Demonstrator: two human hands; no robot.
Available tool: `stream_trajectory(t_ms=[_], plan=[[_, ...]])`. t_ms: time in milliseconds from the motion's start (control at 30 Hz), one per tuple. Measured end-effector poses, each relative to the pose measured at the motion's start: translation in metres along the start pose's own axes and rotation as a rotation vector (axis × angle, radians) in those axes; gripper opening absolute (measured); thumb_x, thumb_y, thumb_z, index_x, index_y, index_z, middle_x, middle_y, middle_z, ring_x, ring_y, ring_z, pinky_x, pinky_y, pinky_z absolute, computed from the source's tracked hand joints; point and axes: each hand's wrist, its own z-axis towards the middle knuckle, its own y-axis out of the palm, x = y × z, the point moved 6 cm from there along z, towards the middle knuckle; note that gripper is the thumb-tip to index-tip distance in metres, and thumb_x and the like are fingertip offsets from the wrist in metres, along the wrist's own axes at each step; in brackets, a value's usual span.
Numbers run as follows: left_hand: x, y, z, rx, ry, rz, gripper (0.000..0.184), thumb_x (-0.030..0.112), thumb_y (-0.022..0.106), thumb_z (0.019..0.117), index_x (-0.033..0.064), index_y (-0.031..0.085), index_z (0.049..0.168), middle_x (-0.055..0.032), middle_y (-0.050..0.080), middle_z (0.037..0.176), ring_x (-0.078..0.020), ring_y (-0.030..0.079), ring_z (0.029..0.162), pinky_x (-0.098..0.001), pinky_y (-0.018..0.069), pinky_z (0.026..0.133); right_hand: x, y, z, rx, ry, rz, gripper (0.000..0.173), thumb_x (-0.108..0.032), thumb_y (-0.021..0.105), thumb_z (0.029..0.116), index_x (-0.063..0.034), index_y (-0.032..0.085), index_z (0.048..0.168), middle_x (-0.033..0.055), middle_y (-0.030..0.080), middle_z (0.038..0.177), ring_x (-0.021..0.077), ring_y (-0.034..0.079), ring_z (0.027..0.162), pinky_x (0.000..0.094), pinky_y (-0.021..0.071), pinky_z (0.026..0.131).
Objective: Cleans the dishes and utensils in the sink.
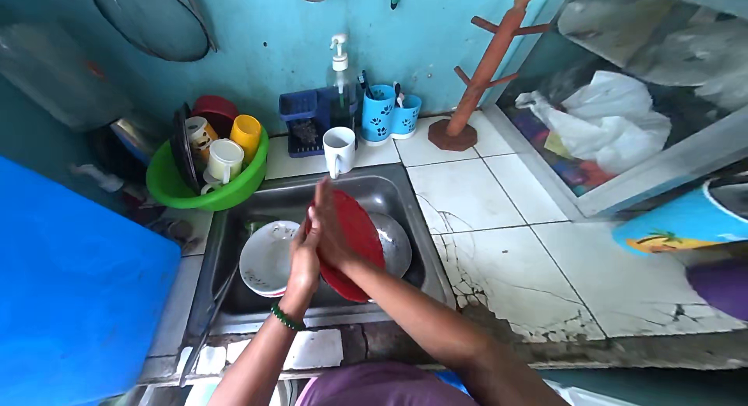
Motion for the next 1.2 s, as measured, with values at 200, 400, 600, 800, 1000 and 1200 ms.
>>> stream_trajectory(t_ms=[200,400,600,800,1000,1200], plan=[[0.006,-0.033,0.011,0.24,0.128,-0.131,0.035,0.014,0.034,0.1117,-0.0028,0.052,0.137,-0.0106,0.066,0.107,-0.0113,0.068,0.091,-0.0314,0.0597,0.082,0.023,-0.023,-0.05,-0.154,0.001,0.032,0.055,-0.031,0.065,0.0985,0.0086,0.056,0.136,0.0275,0.034,0.162,0.0353,0.037,0.15,0.0433,0.0336,0.123],[0.011,-0.038,0.005,0.283,0.198,-0.195,0.033,0.012,0.033,0.1109,-0.0023,0.055,0.131,-0.0059,0.068,0.1,-0.0086,0.069,0.087,-0.0296,0.0607,0.079,0.042,-0.035,-0.056,-0.355,-0.015,-0.412,0.059,-0.033,0.031,0.1098,0.0044,0.04,0.155,0.0203,0.032,0.165,0.0368,0.02,0.157,0.0541,0.011,0.128],[-0.006,-0.001,-0.005,0.108,0.097,-0.129,0.03,0.008,0.042,0.1086,-0.0082,0.061,0.126,-0.0096,0.071,0.099,-0.0094,0.069,0.087,-0.0286,0.059,0.082,0.031,-0.021,-0.014,-0.092,-0.072,-0.242,0.064,-0.026,0.042,0.1078,0.0148,0.027,0.155,0.0323,0.014,0.167,0.0437,0.01,0.158,0.0543,0.0109,0.129],[0.007,-0.033,0.013,0.204,0.198,-0.154,0.03,0.012,0.039,0.1103,-0.0038,0.062,0.123,-0.0056,0.07,0.094,-0.0086,0.069,0.082,-0.0281,0.06,0.076,0.011,-0.019,-0.071,-0.497,-0.307,-0.125,0.051,-0.025,0.036,0.1086,-0.0028,0.047,0.153,0.0217,0.032,0.165,0.0346,0.022,0.157,0.0498,0.0152,0.129],[0.0,-0.015,-0.001,0.134,0.108,-0.16,0.029,0.009,0.04,0.1096,-0.0068,0.063,0.118,-0.0066,0.072,0.09,-0.0093,0.071,0.08,-0.0287,0.0612,0.075,0.064,-0.051,-0.007,-0.094,-0.087,-0.526,0.062,-0.033,0.04,0.108,0.0044,0.036,0.157,0.0329,0.017,0.166,0.0487,0.014,0.155,0.0622,0.0151,0.125],[0.003,-0.01,0.014,0.117,0.206,-0.138,0.03,0.014,0.042,0.1096,-0.0019,0.067,0.118,-0.0059,0.071,0.093,-0.0108,0.069,0.084,-0.0308,0.0594,0.079,-0.023,-0.011,-0.038,-0.356,-0.317,-0.044,0.057,-0.022,0.037,0.1092,0.0105,0.032,0.156,0.0265,0.027,0.165,0.0341,0.021,0.157,0.0476,0.0134,0.13]])
